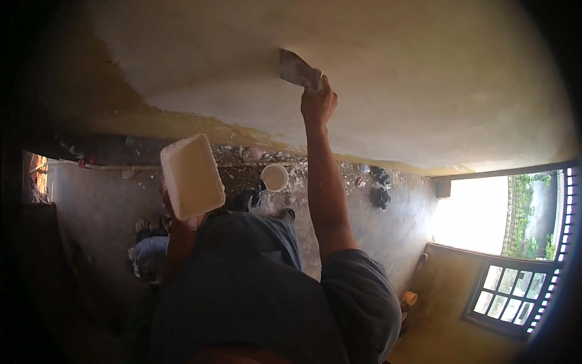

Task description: The person applies a white plaster or filler substance to a wall using a metal trowel, repeatedly picking up plaster from a handheld container and smoothing it over the surface.

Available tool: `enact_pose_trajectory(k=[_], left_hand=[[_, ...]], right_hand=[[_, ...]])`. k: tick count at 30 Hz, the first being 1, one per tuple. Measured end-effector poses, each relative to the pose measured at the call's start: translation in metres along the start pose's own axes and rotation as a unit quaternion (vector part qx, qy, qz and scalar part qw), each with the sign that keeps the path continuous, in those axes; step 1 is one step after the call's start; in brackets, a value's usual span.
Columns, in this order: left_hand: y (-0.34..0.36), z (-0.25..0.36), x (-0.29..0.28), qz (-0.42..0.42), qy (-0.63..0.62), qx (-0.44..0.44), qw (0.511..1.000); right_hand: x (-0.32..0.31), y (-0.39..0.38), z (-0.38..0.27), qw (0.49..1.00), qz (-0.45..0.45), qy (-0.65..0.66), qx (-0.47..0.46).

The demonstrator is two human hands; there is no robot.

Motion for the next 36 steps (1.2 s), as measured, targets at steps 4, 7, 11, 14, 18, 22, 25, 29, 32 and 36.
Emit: enact_pose_trajectory(k=[4,7,11,14,18,22,25,29,32,36], left_hand=[[-0.007,0.003,0.002,-0.004,-0.001,0.014,1.0],[-0.004,0.0,0.006,-0.006,-0.002,0.012,1.0],[-0.004,-0.003,0.013,0.025,-0.012,0.004,1.0],[-0.005,0.003,0.02,0.03,-0.002,-0.013,0.999],[-0.001,0.002,0.007,0.039,0.012,-0.035,0.999],[-0.002,0.004,0.024,-0.007,0.093,0.002,0.996],[-0.001,0.009,0.026,-0.014,0.113,0.009,0.993],[0.0,0.01,0.007,0.014,0.057,-0.011,0.998],[-0.004,0.009,0.002,0.035,0.022,-0.014,0.999],[-0.006,0.008,-0.004,0.07,0.023,-0.017,0.997]], right_hand=[[-0.015,-0.032,0.03,0.944,0.164,0.28,0.058],[0.0,-0.072,0.042,0.958,0.079,0.273,0.045],[0.022,-0.075,0.007,0.988,0.07,0.112,-0.083],[0.022,-0.06,-0.028,0.987,0.06,0.081,-0.129],[0.027,-0.053,-0.047,0.951,0.086,0.278,-0.104],[0.058,-0.048,-0.046,0.896,0.072,0.428,0.097],[0.068,-0.053,-0.048,0.882,0.086,0.42,0.198],[0.082,-0.059,-0.037,0.796,0.093,0.546,0.246],[0.089,-0.071,-0.025,0.747,0.074,0.582,0.311],[0.104,-0.092,-0.001,0.744,0.093,0.557,0.356]])
Point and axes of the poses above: each hand's wrist, its own y-axis towards the middle knuckle, its own x-axis out of the palm, z = x × y, the point moved 5 cm from there along y, towards the middle knuckle, and after that the axes turned 1 degree about -y, right-handed, at the moved point
